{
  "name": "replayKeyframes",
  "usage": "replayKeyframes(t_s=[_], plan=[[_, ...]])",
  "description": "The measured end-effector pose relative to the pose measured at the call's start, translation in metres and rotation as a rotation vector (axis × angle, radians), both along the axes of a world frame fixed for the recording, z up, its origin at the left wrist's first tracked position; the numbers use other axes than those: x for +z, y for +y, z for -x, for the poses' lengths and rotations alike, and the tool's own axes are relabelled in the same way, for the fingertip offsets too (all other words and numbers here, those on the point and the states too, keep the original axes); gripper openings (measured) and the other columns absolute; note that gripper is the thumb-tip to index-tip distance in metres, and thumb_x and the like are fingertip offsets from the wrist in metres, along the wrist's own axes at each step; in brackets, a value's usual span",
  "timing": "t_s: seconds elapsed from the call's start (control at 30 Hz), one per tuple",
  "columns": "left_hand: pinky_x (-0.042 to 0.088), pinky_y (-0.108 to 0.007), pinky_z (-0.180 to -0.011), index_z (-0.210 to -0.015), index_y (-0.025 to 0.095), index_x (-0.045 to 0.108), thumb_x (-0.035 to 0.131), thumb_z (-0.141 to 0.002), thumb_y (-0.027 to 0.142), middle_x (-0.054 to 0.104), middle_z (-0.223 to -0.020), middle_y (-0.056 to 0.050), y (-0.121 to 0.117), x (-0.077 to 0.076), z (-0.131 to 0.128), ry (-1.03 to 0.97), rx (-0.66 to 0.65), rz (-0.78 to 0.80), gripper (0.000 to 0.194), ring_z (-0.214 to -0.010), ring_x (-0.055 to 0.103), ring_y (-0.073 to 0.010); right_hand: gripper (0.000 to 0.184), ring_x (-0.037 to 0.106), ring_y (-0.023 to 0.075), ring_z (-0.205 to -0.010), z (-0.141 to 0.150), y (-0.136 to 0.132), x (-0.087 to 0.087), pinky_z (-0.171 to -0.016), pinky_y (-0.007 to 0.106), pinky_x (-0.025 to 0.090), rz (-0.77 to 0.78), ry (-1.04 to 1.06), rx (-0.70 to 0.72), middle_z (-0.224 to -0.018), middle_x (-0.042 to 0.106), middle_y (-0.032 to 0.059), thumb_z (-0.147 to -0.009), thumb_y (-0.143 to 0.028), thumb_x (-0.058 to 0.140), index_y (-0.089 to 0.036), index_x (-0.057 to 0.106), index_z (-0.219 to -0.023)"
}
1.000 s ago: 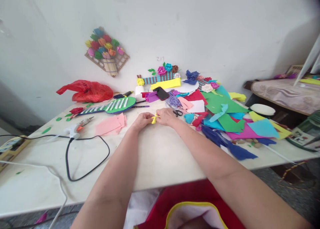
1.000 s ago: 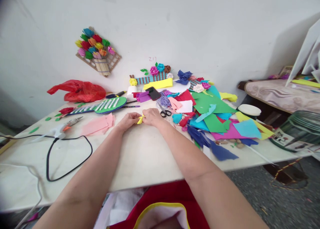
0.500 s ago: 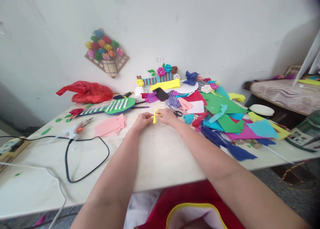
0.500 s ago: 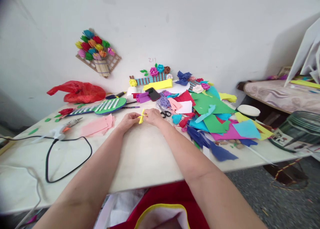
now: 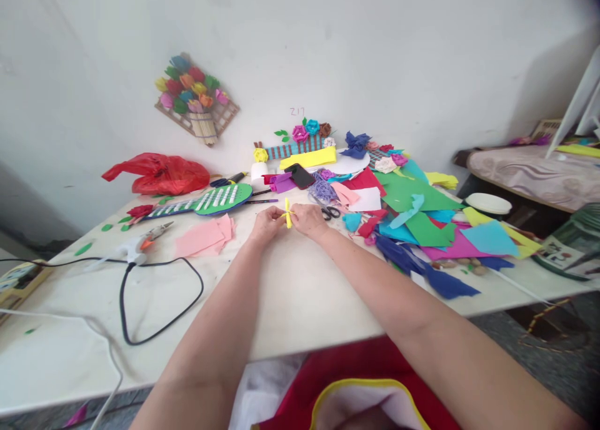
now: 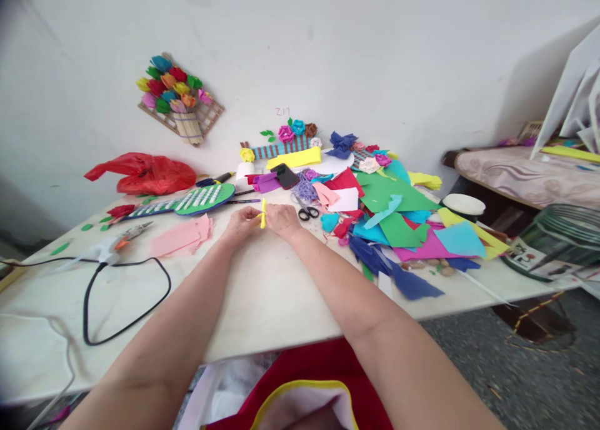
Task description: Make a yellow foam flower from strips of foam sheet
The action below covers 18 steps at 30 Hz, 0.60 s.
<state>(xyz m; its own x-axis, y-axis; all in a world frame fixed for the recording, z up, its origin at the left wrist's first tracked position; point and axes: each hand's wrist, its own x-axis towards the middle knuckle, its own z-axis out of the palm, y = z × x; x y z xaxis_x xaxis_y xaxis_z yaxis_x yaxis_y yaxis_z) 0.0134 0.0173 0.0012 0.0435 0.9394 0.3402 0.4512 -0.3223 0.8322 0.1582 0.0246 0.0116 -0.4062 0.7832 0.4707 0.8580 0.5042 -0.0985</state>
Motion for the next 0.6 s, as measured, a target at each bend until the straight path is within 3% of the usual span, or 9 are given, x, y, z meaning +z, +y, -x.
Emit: replayKeyframes(t_s=[0.33, 0.6], plan=[[0.042, -0.026, -0.068, -0.078, 0.018, 0.065, 0.056, -0.068, 0.028, 0.068, -0.078, -0.003, 0.0, 0.0, -0.002, 0.311, 0.147, -0.081, 0.017, -0.071, 0.058, -0.0151, 0.025, 0.061, 0.0152, -0.081, -0.011, 0.018, -0.01, -0.069, 0.023, 0.039, 0.104, 0.19, 0.086, -0.088, 0.069, 0.0041, -0.08, -0.026, 0.044, -0.019, 0.066, -0.091], [0.042, -0.026, -0.069, -0.081, 0.019, 0.066, 0.056, -0.069, 0.025, 0.068, -0.079, -0.003, 0.001, 0.0, -0.001, 0.382, 0.117, -0.079, 0.016, -0.074, 0.058, -0.0154, 0.029, 0.06, 0.0179, -0.091, -0.014, 0.012, 0.003, -0.075, 0.025, 0.039, 0.132, -0.046, 0.108, -0.098, 0.067, 0.0073, -0.085, -0.025, 0.039, -0.019, 0.062, -0.101]])
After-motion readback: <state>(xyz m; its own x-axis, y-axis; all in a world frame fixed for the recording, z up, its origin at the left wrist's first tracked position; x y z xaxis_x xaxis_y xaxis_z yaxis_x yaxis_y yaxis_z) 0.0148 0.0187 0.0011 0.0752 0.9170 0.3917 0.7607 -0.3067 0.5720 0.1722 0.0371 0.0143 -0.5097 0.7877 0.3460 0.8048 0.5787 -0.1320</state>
